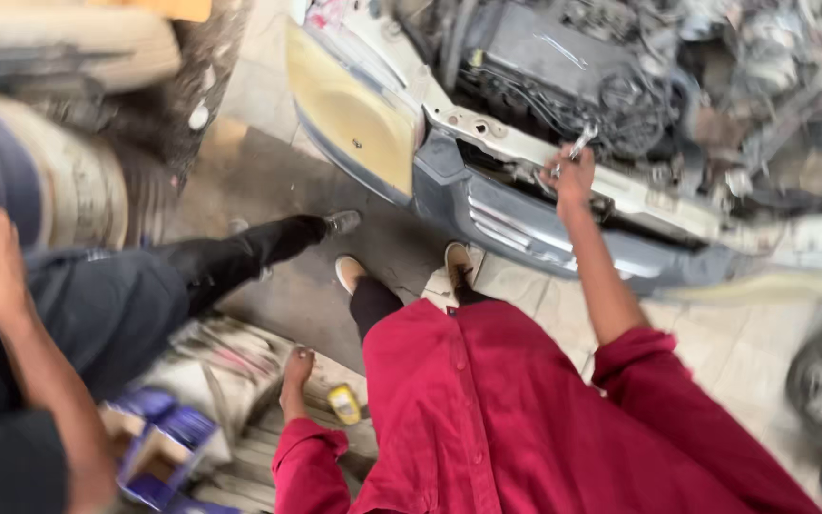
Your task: The person works on the front of a car with the hood open, using a wrench to tighten bolts on the bumper and radiator support. They also use their hands to adjust the bumper and check components within the engine bay.
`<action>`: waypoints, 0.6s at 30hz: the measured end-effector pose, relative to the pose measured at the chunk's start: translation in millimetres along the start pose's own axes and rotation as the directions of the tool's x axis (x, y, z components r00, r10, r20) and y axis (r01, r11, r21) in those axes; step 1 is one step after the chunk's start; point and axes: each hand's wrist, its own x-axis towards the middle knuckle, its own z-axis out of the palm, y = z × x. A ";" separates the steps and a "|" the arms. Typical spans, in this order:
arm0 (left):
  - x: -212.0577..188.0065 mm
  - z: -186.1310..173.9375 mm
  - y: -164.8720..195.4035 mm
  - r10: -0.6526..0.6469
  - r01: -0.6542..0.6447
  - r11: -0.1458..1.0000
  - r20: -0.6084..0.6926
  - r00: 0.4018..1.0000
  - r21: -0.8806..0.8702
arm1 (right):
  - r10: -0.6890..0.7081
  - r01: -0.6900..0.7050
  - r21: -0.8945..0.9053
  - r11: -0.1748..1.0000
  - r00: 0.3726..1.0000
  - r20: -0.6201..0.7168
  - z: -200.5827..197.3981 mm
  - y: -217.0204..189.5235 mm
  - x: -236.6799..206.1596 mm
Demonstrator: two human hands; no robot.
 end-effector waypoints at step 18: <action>91.4 -72.2 209.9 0.345 -0.456 0.808 0.328 0.879 0.373 | 0.291 -0.149 0.537 0.830 0.938 -0.189 14.3 16.0 -88.5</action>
